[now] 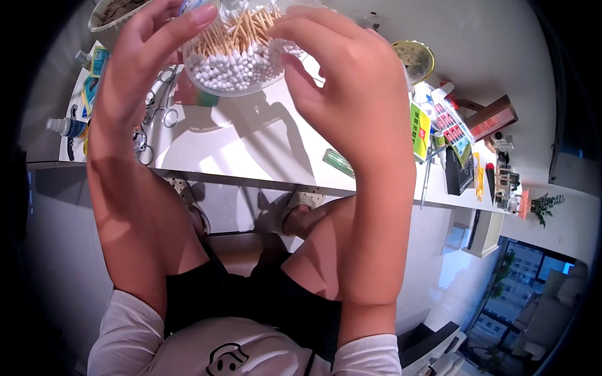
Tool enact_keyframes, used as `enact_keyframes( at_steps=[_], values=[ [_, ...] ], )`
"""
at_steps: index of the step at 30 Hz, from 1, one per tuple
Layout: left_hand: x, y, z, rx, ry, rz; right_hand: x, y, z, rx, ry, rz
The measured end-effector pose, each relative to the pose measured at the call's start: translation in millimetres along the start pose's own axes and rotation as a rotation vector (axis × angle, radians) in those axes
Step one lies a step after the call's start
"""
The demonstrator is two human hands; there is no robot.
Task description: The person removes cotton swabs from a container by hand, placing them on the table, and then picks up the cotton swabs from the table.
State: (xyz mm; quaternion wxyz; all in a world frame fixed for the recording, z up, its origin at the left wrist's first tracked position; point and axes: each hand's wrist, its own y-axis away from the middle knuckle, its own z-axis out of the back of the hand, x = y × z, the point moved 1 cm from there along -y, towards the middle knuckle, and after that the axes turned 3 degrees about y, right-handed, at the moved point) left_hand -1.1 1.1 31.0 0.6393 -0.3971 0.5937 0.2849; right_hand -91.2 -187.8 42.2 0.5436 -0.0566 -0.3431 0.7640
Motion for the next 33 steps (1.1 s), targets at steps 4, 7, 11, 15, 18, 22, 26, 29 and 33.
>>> enact_keyframes(
  at_steps=[4, 7, 11, 15, 18, 22, 26, 29, 33],
  values=[
    [1.6, 3.1, -13.6, -0.130, -0.182, -0.163, -0.1, 2.0, -1.5, 0.010, -0.012, -0.071],
    [-4.9, -0.6, 10.8, 0.033, 0.002, -0.080, -10.6, 2.1, -9.0, -0.045, 0.070, 0.007],
    [-0.8, -1.3, -11.1, -0.050, -0.078, -0.129, -4.4, 1.2, -11.2, -0.056, 0.178, 0.040],
    [-16.9, -15.1, -10.8, -0.238, 0.022, 0.331, 4.5, -3.1, -15.4, -0.170, 0.197, 0.183],
    [3.4, -4.3, 7.3, 0.041, 0.008, 0.020, 8.3, -1.3, -28.8, -0.110, 0.233, 0.155],
    [-2.0, -1.2, 2.2, 0.050, 0.030, 0.022, 7.0, -2.1, -37.0, -0.075, 0.310, 0.127],
    [-17.7, -12.0, -13.0, -0.145, -0.025, 0.243, 5.4, -0.6, -37.7, -0.151, 0.395, 0.171],
    [7.8, -6.4, 6.6, 0.000, 0.030, 0.025, 11.9, -1.4, -32.1, -0.113, 0.449, 0.155],
    [1.7, -4.8, 6.4, 0.018, -0.040, 0.021, 14.7, -3.4, -30.6, -0.092, 0.374, 0.092]
  ],
)
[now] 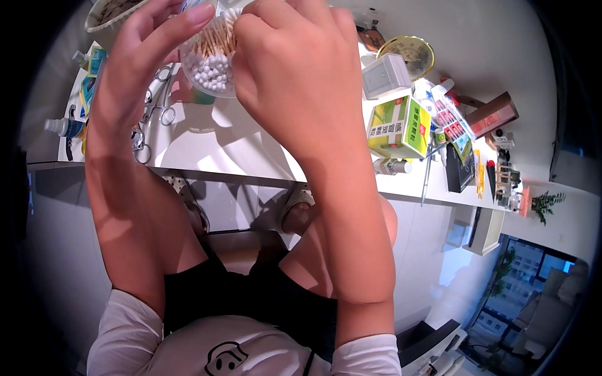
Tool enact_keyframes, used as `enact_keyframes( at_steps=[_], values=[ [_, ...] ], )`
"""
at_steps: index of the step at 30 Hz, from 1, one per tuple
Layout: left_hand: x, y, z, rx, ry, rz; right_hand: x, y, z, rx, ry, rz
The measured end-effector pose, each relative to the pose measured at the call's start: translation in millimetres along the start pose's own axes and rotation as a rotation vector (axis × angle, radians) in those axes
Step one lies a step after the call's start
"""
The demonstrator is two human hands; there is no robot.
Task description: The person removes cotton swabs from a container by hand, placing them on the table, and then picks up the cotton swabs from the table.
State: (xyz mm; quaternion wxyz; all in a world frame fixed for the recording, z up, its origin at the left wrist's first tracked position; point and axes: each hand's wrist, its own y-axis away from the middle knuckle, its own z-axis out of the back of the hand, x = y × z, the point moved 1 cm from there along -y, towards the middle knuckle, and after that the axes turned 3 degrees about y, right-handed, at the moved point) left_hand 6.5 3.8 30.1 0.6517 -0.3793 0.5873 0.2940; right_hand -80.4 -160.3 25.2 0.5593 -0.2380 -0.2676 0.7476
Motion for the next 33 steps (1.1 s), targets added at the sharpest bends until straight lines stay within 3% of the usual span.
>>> enact_keyframes(
  at_steps=[3, 6, 9, 15, 16, 19, 21, 24, 27, 30, 33],
  values=[
    [-7.1, 4.6, -3.0, 0.020, 0.033, 0.005, -0.4, -0.5, -2.3, 0.063, 0.010, 0.038],
    [-6.3, 5.8, -4.4, 0.002, 0.049, 0.021, -3.4, 2.9, -9.5, -0.021, -0.029, 0.069],
    [-4.7, 5.4, -6.3, -0.014, 0.059, -0.015, -1.6, 1.9, -9.3, 0.091, 0.169, 0.119],
    [-3.5, 4.4, -1.1, 0.009, 0.046, 0.020, -5.1, -3.8, -17.2, -0.130, -0.098, 0.072],
    [4.1, 1.3, 3.3, 0.066, 0.111, -0.035, -9.9, -8.3, -28.9, -0.317, -0.186, 0.129],
    [-6.0, 3.3, 4.3, 0.098, 0.100, -0.048, -8.2, -7.5, -8.0, -0.470, -0.105, 0.249],
    [-8.4, 3.1, -7.1, 0.072, 0.023, -0.006, -8.2, -5.9, -5.1, -0.535, -0.156, 0.161],
    [3.6, 3.6, -18.0, -0.108, -0.114, -0.228, -12.7, -1.7, 2.6, -0.525, -0.242, 0.031],
    [0.7, 3.8, -11.8, -0.046, -0.086, -0.210, -23.5, 4.3, 8.1, -0.559, -0.234, -0.066],
    [4.1, -0.9, -3.8, -0.009, 0.113, -0.124, -29.9, 7.0, 13.4, -0.493, -0.031, 0.063],
    [0.8, -3.0, -3.9, -0.004, 0.104, -0.132, -33.1, 10.1, 11.1, -0.416, 0.110, 0.150]
  ],
)
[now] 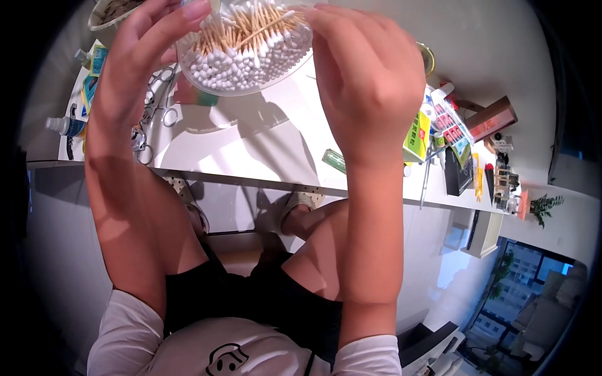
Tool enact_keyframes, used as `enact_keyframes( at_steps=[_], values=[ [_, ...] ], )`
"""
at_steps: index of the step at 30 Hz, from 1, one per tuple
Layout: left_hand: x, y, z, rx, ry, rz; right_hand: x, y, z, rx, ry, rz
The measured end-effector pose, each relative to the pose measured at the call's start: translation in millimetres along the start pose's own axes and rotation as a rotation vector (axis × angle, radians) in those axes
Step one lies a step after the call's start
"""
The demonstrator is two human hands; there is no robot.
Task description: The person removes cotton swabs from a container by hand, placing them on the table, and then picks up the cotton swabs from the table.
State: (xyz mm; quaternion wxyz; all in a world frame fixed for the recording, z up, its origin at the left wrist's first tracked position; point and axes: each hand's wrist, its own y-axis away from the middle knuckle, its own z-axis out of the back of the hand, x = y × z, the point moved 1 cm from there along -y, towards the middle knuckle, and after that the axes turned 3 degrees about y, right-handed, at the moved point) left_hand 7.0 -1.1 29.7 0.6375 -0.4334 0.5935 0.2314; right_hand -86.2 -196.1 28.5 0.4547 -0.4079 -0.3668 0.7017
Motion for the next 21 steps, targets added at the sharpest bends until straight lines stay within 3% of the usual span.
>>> enact_keyframes(
  at_steps=[3, 9, 12, 15, 18, 21],
  values=[
    [-6.8, -3.5, -1.2, -0.054, -0.160, 0.213, 1.5, 4.3, -4.2, 0.050, 0.065, 0.018],
    [-3.6, 4.8, 9.2, 0.157, 0.144, 0.052, -0.5, 9.7, -7.3, 0.171, 0.104, -0.008],
    [3.8, 3.4, 0.2, -0.021, 0.000, -0.007, 6.5, 4.4, -3.0, 0.200, 0.097, -0.048],
    [-0.2, 4.3, -0.4, 0.020, -0.006, 0.068, 10.7, 1.7, -5.8, 0.175, 0.096, -0.083],
    [4.7, 2.7, 2.3, -0.061, 0.001, -0.015, 27.9, -11.6, 0.6, 0.198, 0.114, -0.082],
    [-9.6, 4.4, 8.8, 0.098, 0.107, 0.209, 39.1, -14.5, -2.8, 0.305, 0.028, -0.122]
  ],
)
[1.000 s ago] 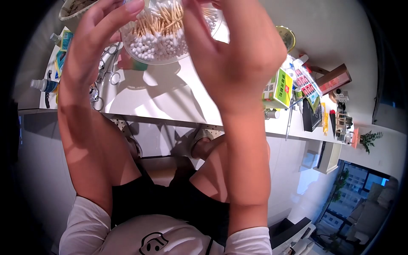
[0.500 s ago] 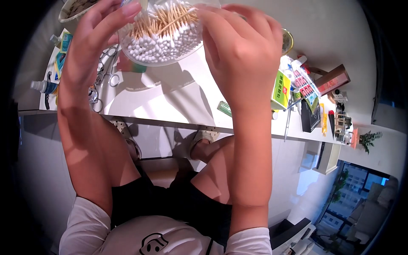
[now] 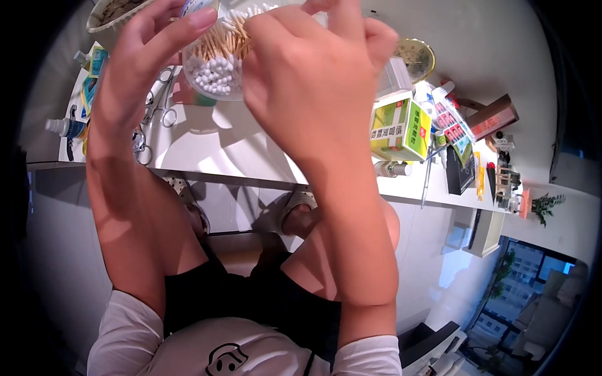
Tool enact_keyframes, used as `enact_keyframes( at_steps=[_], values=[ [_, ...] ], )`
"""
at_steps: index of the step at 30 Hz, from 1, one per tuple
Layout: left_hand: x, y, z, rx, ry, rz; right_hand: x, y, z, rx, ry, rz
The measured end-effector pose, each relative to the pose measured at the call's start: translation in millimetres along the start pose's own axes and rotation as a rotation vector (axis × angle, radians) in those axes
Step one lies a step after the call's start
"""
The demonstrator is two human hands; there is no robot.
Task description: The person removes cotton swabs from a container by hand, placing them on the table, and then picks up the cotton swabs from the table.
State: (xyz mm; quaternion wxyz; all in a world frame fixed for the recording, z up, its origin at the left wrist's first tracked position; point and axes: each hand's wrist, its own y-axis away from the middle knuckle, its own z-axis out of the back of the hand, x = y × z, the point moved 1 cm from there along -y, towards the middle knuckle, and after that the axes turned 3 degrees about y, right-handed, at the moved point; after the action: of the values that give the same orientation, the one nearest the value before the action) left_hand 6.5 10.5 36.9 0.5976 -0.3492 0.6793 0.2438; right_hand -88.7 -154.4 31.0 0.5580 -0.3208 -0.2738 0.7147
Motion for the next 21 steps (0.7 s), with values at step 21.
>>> enact_keyframes(
  at_steps=[21],
  values=[
    [18.4, -5.1, 6.8, 0.026, -0.070, -0.161, -0.8, 2.0, -11.6, 0.021, 0.127, -0.105]
  ],
)
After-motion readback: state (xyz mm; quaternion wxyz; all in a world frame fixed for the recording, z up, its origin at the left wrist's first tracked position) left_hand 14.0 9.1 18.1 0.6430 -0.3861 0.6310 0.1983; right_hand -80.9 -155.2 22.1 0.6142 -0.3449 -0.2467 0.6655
